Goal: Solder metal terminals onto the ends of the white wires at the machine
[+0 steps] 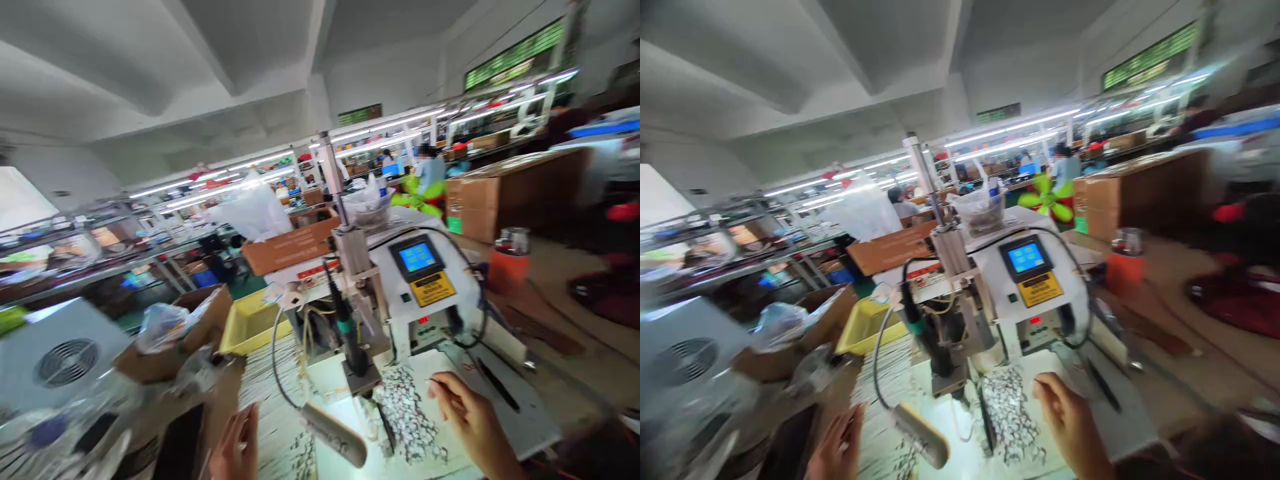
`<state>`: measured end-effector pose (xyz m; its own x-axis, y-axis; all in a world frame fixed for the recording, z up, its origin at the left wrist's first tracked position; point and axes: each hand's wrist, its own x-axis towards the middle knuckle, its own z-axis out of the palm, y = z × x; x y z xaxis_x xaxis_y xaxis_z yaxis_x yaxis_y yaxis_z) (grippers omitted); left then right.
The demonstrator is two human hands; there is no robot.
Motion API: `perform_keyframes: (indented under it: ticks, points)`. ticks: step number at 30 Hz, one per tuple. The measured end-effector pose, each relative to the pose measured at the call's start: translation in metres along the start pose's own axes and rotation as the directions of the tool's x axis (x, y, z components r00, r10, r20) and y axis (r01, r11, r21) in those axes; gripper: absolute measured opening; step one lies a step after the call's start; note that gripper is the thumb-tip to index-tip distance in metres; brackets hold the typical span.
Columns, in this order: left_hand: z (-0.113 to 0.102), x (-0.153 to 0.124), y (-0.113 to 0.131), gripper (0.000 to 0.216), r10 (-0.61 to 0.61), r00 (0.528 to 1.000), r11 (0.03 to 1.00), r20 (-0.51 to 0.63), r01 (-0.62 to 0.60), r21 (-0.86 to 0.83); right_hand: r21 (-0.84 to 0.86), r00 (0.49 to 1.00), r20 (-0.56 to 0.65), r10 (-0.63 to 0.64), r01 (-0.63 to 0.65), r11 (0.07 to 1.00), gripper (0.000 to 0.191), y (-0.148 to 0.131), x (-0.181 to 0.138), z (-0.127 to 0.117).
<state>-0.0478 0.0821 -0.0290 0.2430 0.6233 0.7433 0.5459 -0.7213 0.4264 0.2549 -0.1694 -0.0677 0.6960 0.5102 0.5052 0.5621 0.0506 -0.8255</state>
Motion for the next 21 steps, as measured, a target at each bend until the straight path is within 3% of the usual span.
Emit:
perform_keyframes:
  ticks: [6, 13, 17, 21]
  points:
    - [-0.003, -0.002, 0.015, 0.027, -0.066, 0.996, 0.997, 0.058, 0.064, 0.04, -0.069, 0.995, 0.025, -0.092, 0.094, 0.993, 0.026, 0.014, -0.006, -0.008]
    - [-0.014, -0.003, 0.057, 0.02, -0.056, 0.979, 0.998, 0.195, 0.06, -0.011, -0.217, 0.957, 0.115, -0.267, 0.286, 0.933, 0.026, -0.003, -0.002, -0.014]
    - [-0.013, -0.018, 0.096, 0.02, -0.069, 0.926, 0.993, 0.37, 0.1, -0.063, -0.206, 0.987, 0.071, -0.147, 0.159, 0.966, 0.023, -0.006, -0.003, -0.015]
    - [0.006, -0.035, 0.124, 0.025, -0.048, 0.813, 0.975, 0.58, 0.164, -0.15, -0.162, 0.998, -0.001, 0.064, -0.064, 0.985, 0.024, -0.026, -0.012, -0.014]
